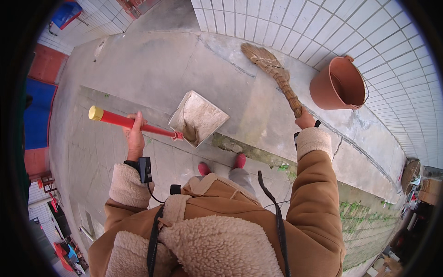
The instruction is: The person sweeps debris from a concrete courtyard and tiled steps into a dustpan using a broom. They move between areas, sweep along edges and stairs, and collect the debris into the dustpan.
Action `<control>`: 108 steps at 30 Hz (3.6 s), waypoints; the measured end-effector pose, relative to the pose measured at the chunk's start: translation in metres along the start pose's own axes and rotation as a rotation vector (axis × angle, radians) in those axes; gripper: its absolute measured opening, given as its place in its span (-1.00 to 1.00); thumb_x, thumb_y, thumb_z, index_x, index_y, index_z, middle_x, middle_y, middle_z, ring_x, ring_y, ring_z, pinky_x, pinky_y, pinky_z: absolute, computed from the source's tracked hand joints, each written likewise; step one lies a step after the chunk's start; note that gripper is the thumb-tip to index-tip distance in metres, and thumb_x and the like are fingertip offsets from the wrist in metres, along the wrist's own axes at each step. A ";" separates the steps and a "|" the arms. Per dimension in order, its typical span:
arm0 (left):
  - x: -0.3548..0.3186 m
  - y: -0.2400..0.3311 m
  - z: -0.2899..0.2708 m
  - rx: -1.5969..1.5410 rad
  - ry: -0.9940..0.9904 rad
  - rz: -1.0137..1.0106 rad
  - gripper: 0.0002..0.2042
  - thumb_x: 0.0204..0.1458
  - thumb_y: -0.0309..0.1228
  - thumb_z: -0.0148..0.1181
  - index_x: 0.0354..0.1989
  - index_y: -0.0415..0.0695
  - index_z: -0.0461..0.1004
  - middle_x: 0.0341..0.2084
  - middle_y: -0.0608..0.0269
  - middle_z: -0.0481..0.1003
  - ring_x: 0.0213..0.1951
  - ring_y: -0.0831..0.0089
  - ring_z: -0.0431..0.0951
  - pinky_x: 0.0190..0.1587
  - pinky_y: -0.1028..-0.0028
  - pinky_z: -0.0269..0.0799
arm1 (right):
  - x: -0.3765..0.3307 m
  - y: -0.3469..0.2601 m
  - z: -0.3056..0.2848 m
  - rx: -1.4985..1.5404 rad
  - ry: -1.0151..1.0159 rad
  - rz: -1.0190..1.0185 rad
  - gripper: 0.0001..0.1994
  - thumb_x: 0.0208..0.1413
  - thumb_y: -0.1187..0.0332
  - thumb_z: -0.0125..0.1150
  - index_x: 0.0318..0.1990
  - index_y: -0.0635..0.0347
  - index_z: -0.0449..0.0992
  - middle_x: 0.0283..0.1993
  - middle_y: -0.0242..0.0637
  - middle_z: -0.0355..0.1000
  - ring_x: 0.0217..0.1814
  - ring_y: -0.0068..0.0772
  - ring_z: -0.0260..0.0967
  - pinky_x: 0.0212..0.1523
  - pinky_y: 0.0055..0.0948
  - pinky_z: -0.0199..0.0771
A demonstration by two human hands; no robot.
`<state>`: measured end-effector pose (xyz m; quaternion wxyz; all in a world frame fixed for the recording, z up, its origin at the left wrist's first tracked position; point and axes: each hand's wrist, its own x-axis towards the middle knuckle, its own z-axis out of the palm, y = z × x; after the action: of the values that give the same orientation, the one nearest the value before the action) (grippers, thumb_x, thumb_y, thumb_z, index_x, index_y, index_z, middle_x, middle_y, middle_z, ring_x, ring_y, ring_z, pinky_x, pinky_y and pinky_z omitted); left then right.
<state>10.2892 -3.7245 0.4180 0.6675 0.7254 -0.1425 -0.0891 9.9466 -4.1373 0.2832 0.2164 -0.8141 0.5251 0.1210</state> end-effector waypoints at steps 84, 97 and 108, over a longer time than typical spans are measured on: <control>-0.082 -0.043 -0.141 0.074 -0.302 0.093 -0.68 -0.14 -0.27 0.22 -0.76 -0.12 0.26 -0.79 0.45 0.26 -0.68 0.67 0.21 -0.61 0.59 0.13 | -0.362 -0.028 0.166 0.410 -0.196 -0.153 -0.18 -0.43 0.47 0.24 0.17 0.06 0.09 -0.27 -0.19 0.37 -0.25 -0.39 0.31 -0.20 -0.53 0.30; -0.072 -0.042 -0.116 0.090 -0.291 0.058 -0.73 -0.12 -0.28 0.20 -0.70 -0.08 0.27 -0.74 0.42 0.28 -0.64 0.64 0.27 -0.55 0.61 0.17 | -0.389 0.002 0.153 0.209 -0.285 -0.253 -0.20 -0.40 0.38 0.22 0.17 -0.20 0.07 -0.25 0.00 0.39 -0.16 -0.03 0.34 -0.17 -0.25 0.31; -0.060 -0.038 -0.149 0.067 -0.228 0.084 -0.69 -0.11 -0.30 0.19 -0.75 -0.12 0.24 -0.78 0.41 0.26 -0.67 0.63 0.25 -0.59 0.59 0.14 | -0.416 0.019 0.164 0.564 0.031 0.050 -0.21 -0.44 0.47 0.24 0.15 0.02 0.13 -0.23 -0.09 0.41 -0.22 -0.18 0.37 -0.20 -0.39 0.32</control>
<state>10.2840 -3.5617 0.3902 0.6253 0.7260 -0.2508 -0.1381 9.7597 -3.7314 0.3117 0.4231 -0.7105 0.5611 -0.0371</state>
